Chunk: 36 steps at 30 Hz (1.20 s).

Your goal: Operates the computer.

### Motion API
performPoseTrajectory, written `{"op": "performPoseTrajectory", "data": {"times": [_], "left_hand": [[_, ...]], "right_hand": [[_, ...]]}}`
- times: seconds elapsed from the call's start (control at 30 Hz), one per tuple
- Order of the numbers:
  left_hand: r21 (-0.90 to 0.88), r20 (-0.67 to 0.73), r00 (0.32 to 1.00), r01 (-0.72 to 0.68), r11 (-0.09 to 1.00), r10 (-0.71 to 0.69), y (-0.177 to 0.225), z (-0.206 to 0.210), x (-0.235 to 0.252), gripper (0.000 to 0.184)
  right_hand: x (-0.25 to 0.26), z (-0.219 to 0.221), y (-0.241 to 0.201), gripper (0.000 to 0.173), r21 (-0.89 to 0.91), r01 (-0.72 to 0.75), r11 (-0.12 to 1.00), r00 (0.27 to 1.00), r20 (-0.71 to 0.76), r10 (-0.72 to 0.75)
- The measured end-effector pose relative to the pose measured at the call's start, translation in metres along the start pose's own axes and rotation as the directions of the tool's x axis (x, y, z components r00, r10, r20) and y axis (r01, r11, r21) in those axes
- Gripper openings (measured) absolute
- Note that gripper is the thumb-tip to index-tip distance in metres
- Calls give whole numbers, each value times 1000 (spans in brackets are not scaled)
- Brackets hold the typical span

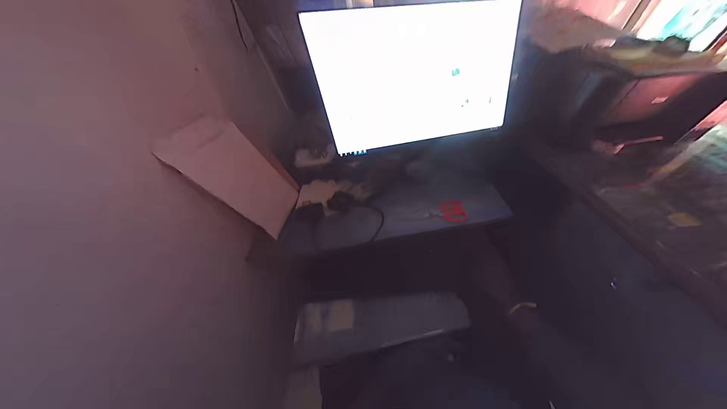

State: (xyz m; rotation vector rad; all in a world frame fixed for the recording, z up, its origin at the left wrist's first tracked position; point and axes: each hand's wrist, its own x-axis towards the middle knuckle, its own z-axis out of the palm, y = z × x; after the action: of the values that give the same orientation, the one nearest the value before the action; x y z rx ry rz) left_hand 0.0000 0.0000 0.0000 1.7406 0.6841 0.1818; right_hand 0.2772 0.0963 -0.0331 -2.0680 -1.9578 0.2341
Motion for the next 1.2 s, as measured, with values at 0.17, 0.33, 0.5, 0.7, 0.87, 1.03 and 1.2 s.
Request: {"op": "performPoseTrajectory", "data": {"times": [0.17, 0.33, 0.5, 0.7, 0.87, 1.03, 1.2], "left_hand": [[417, -354, 931, 69, 906, 92, -22, -16, 4, 49], [672, -557, 826, 388, 631, 85, -50, -34, 38, 67], [706, -641, 744, 476, 524, 188, -72, -36, 54, 66], [663, -702, 684, 528, 531, 198, -72, -39, 55, 67], [620, -746, 641, 568, 540, 182, -69, -51, 64, 71], [595, -706, 708, 572, 565, 26, -43, -78, 67, 68], [717, -599, 784, 437, 544, 160, -33, -76, 76, 63]], "right_hand": [[7, 0, -1, 62, -18, 45, 999, 999, -3, -45], [6, 3, 4, 58, -13, 52, 999, 999, -15, -52], [8, 11, 8, 54, -17, 102, 995, 991, -87, -103], [11, 13, 12, 52, -10, 74, 997, 995, -66, -75], [11, 8, 12, 56, 11, 54, 998, 997, -60, -53], [4, 1, 9, 55, 11, 58, 998, 997, -50, -58], [6, 8, 15, 58, 53, 62, 997, 995, -78, -58]]}}
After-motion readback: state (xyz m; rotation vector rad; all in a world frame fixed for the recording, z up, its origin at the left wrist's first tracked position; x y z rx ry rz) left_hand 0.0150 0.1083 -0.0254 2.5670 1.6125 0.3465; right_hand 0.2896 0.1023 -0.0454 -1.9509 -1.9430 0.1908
